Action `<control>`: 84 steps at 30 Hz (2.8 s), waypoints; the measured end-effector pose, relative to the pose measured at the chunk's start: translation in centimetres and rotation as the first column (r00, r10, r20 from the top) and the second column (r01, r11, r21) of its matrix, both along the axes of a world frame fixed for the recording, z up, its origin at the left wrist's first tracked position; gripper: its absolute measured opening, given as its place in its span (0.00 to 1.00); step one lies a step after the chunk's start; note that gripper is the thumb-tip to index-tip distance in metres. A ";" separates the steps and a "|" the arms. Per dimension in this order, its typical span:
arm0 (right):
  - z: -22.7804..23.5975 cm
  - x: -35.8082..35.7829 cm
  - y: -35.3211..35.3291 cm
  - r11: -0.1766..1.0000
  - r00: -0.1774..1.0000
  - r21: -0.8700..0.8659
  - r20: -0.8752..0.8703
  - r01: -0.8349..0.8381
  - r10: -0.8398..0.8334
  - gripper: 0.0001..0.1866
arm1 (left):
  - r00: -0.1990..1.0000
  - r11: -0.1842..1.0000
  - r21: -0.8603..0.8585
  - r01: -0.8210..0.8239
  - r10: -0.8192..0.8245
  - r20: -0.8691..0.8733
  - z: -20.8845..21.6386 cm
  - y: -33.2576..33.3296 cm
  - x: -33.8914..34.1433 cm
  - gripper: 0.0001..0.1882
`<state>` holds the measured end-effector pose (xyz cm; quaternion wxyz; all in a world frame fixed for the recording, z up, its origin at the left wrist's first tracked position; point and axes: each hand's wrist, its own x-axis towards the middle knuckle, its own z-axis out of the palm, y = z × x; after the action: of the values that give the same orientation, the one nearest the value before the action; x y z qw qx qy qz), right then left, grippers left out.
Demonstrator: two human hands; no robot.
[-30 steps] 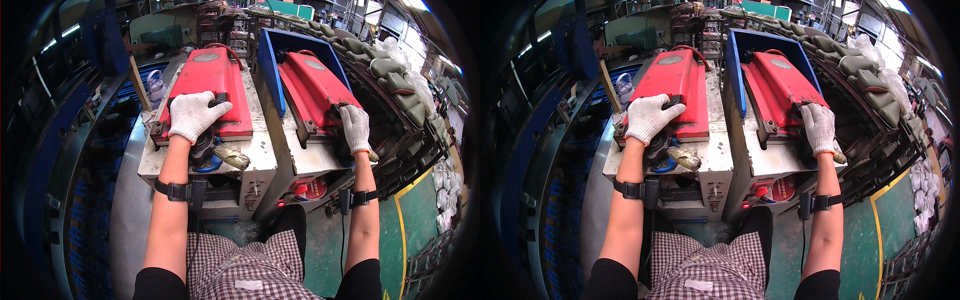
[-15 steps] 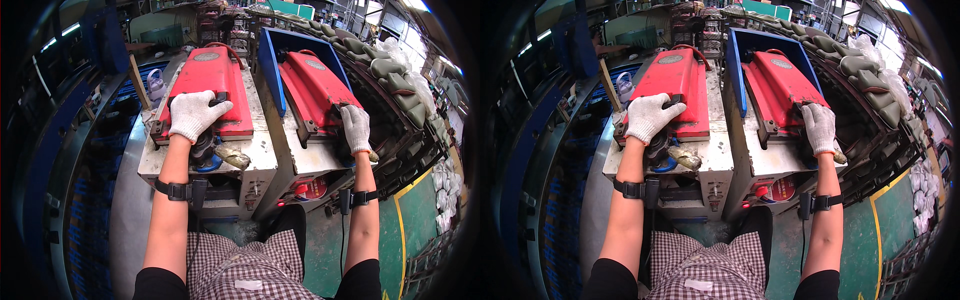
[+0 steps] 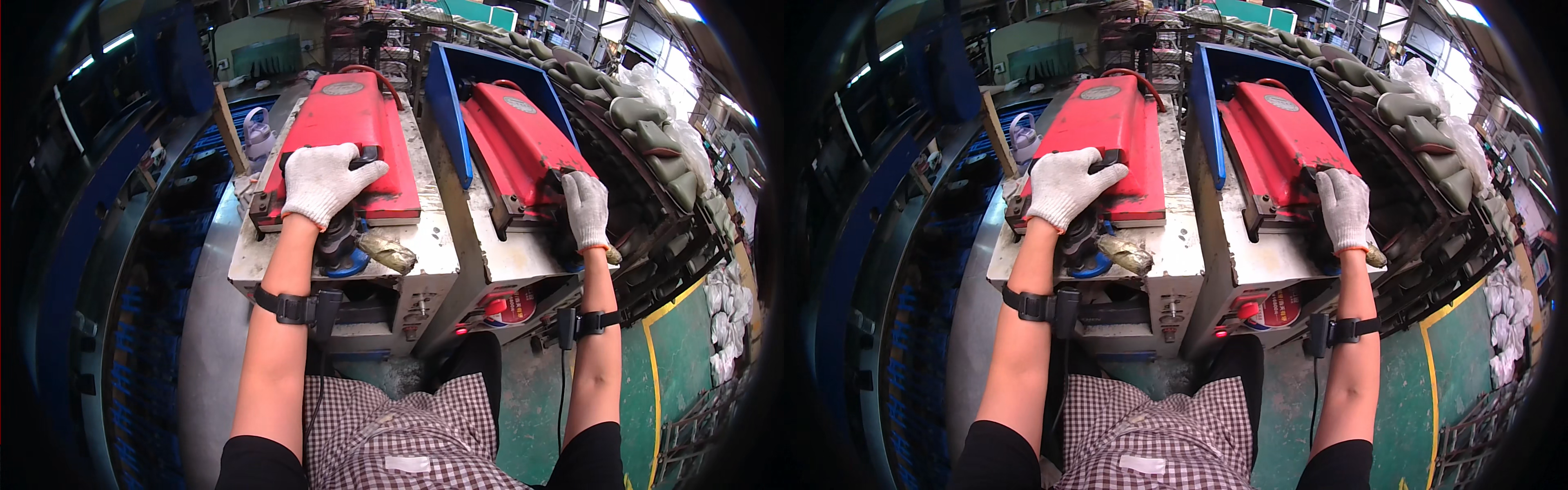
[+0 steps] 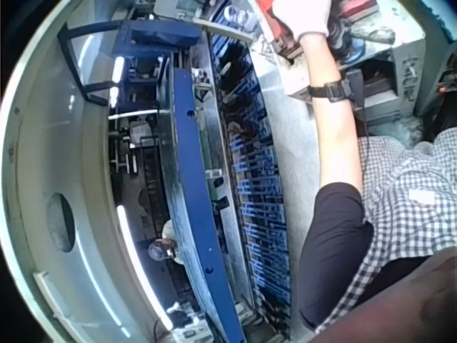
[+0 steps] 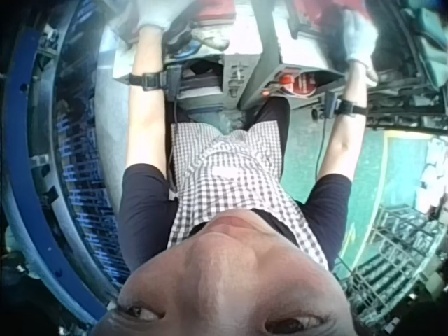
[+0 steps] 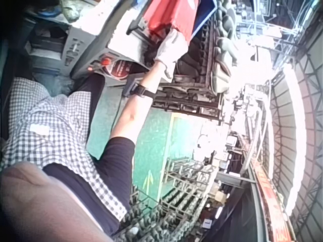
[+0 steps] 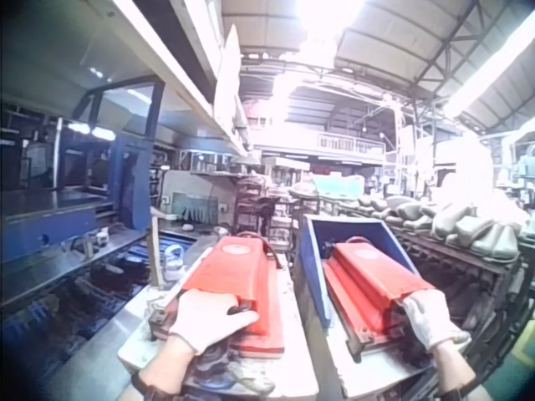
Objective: Operating a pneumatic sole-attaching press machine to bond shoe soles to uppers.
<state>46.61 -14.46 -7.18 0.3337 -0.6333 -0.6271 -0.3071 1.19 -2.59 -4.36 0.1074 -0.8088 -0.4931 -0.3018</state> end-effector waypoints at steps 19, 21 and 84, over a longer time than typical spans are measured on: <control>-2.9 -31.8 -3.3 0.096 0.168 -0.157 -0.979 -0.983 0.116 0.39 | 0.956 0.911 -0.352 0.215 -0.270 -0.113 2.6 1.0 -2.9 0.23; -3.9 -33.9 -4.2 0.087 0.131 -0.115 -0.969 -0.990 0.210 0.42 | 0.944 0.883 -0.397 0.251 -0.314 -0.102 2.9 1.3 -2.9 0.22; -1.5 -43.9 -4.2 -0.008 -0.378 0.392 -0.882 -0.920 0.281 0.50 | -0.545 0.813 0.215 0.541 0.144 0.826 -5.1 -18.6 -15.3 0.34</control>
<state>2.70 -18.69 -8.70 0.4911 -0.1567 -0.6175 0.5941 -14.13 -21.24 -9.42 -0.6045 -0.2281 -0.1798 -0.7418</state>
